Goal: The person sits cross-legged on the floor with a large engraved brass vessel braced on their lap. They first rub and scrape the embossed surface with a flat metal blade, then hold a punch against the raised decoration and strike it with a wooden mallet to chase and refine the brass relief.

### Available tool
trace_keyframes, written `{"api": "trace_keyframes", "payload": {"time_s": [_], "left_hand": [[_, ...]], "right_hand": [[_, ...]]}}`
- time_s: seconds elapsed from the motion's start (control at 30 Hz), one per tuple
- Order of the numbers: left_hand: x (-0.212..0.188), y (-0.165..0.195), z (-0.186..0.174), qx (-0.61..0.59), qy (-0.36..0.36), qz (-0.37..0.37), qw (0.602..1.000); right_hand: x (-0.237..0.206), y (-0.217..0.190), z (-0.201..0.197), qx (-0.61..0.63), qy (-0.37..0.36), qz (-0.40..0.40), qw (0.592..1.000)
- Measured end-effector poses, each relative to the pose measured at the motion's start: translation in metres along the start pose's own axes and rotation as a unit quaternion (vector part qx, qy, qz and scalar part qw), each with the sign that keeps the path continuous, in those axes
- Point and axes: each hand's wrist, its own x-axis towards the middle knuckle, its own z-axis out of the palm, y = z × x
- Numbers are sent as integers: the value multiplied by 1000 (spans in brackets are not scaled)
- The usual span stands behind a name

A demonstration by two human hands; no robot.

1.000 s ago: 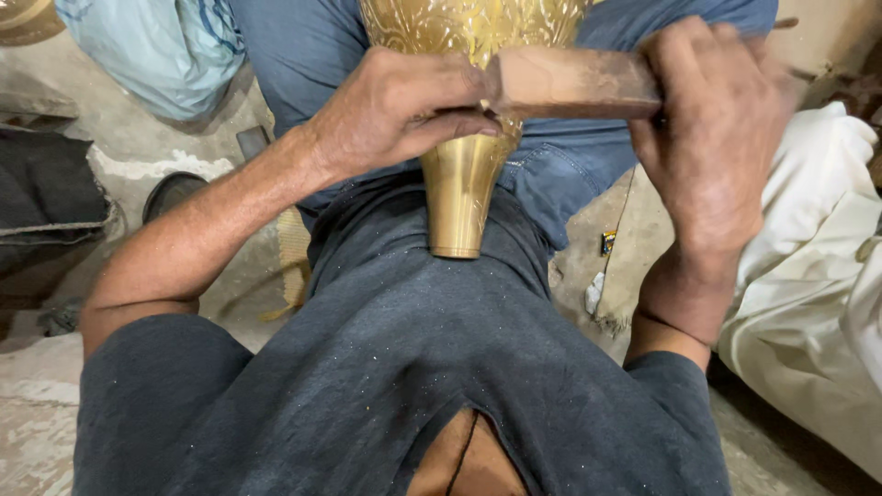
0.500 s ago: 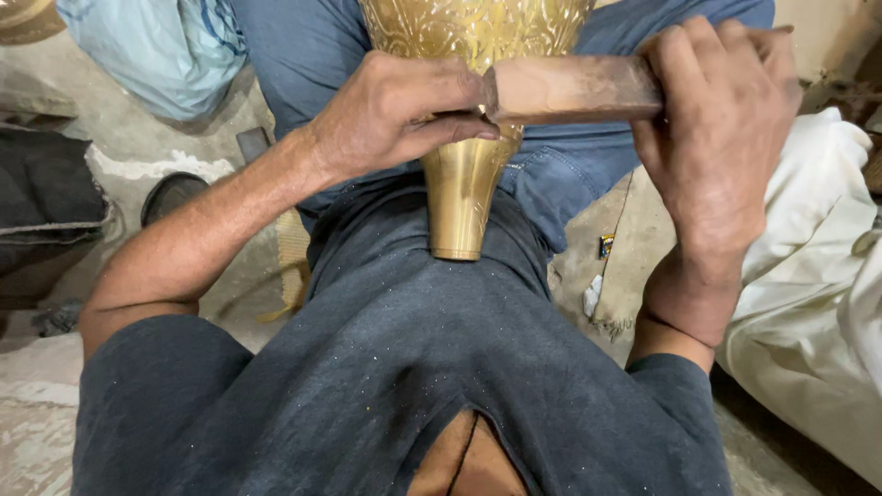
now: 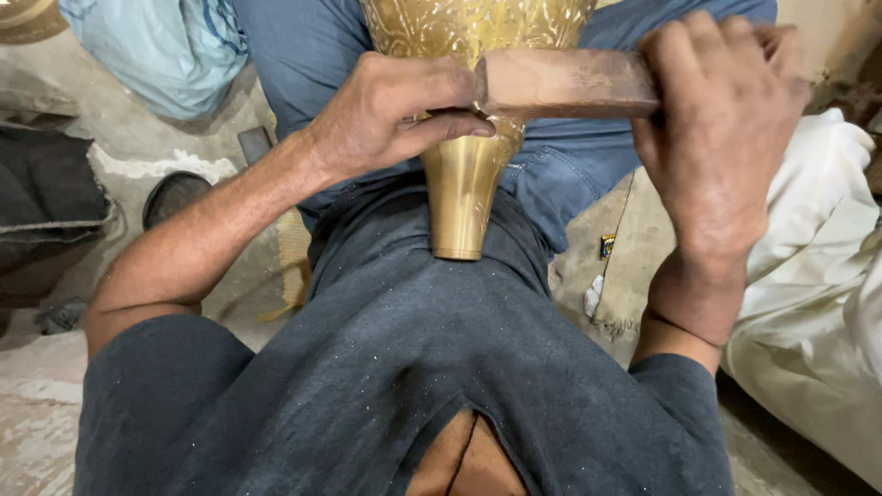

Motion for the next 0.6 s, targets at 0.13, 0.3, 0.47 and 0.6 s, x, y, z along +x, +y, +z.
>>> {"api": "trace_keyframes", "payload": {"time_s": [0.13, 0.3, 0.47, 0.6], "left_hand": [[-3, -4, 2, -11, -4, 4, 1000], [-3, -5, 4, -5, 14, 6, 1000], [-5, -4, 2, -4, 10, -15, 1000], [-7, -3, 0, -19, 5, -19, 1000]], "right_hand": [[3, -2, -3, -10, -16, -6, 1000], [0, 2, 0, -19, -18, -14, 1000], [-10, 9, 8, -6, -32, -9, 999], [-15, 15, 12, 128, -56, 108, 984]]}}
